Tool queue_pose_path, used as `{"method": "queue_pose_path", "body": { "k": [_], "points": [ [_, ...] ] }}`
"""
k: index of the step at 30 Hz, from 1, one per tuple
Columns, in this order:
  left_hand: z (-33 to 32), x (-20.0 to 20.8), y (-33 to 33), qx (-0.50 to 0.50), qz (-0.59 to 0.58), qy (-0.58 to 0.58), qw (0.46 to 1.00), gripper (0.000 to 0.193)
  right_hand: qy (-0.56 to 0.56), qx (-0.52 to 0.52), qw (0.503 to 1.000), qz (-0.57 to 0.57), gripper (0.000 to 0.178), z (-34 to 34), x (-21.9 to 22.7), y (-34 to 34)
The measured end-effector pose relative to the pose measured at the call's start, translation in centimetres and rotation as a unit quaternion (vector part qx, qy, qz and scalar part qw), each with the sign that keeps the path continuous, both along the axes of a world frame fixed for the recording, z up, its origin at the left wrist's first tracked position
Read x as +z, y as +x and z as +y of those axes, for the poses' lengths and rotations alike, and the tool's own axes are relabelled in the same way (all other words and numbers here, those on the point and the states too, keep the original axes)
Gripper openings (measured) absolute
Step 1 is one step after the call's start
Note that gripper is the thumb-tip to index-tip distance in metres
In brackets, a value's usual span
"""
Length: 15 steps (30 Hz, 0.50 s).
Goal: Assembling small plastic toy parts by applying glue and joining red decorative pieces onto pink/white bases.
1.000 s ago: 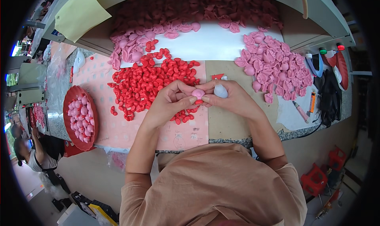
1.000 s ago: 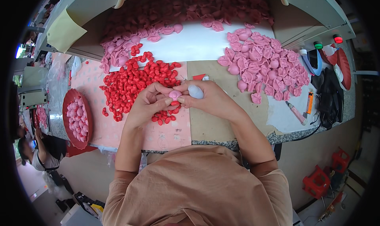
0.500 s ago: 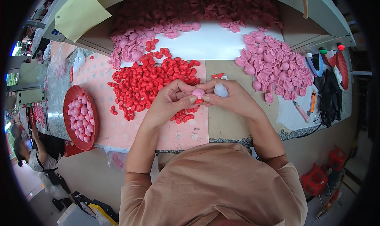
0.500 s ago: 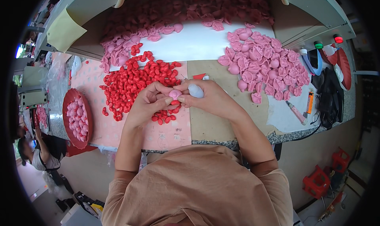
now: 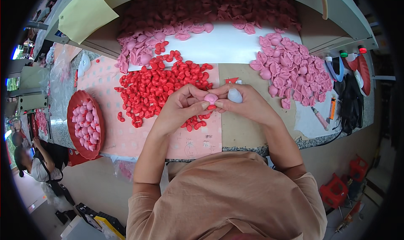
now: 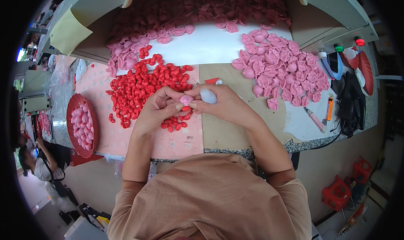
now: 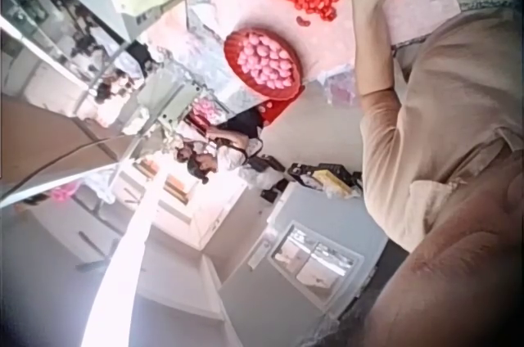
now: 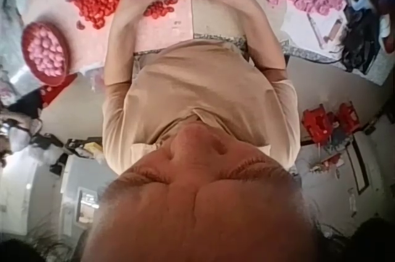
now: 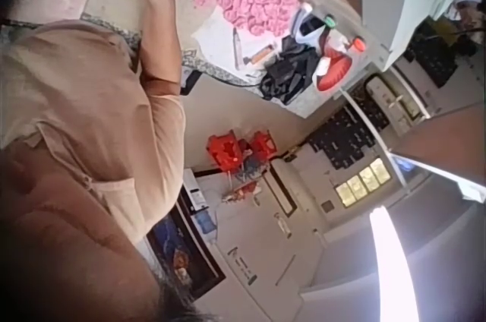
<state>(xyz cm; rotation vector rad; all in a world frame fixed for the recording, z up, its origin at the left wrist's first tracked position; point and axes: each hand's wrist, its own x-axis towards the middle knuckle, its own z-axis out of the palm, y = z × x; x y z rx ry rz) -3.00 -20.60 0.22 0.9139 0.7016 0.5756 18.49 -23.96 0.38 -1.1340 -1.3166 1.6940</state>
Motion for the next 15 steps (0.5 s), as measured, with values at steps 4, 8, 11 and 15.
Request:
{"method": "queue_pose_path", "body": {
  "k": [4, 8, 11, 15],
  "points": [
    [-0.02, 0.07, 0.03, 0.000, -0.003, -0.002, 1.000, 0.017, -0.007, 0.001, 1.000, -0.002, 0.027, -0.04, 0.03, 0.03],
    [-0.03, 0.05, 0.06, 0.000, 0.000, -0.003, 1.000, 0.017, -0.009, 0.003, 1.000, -0.007, 0.026, -0.05, 0.02, 0.05],
    [-0.07, 0.10, 0.04, 0.003, 0.000, -0.007, 1.000, 0.017, -0.009, 0.002, 1.000, -0.012, 0.026, -0.06, 0.07, 0.02],
    [-0.06, 0.17, -0.01, 0.002, -0.001, -0.006, 1.000, 0.017, -0.002, 0.002, 1.000, -0.012, 0.026, -0.06, 0.04, 0.01]
  ]
}}
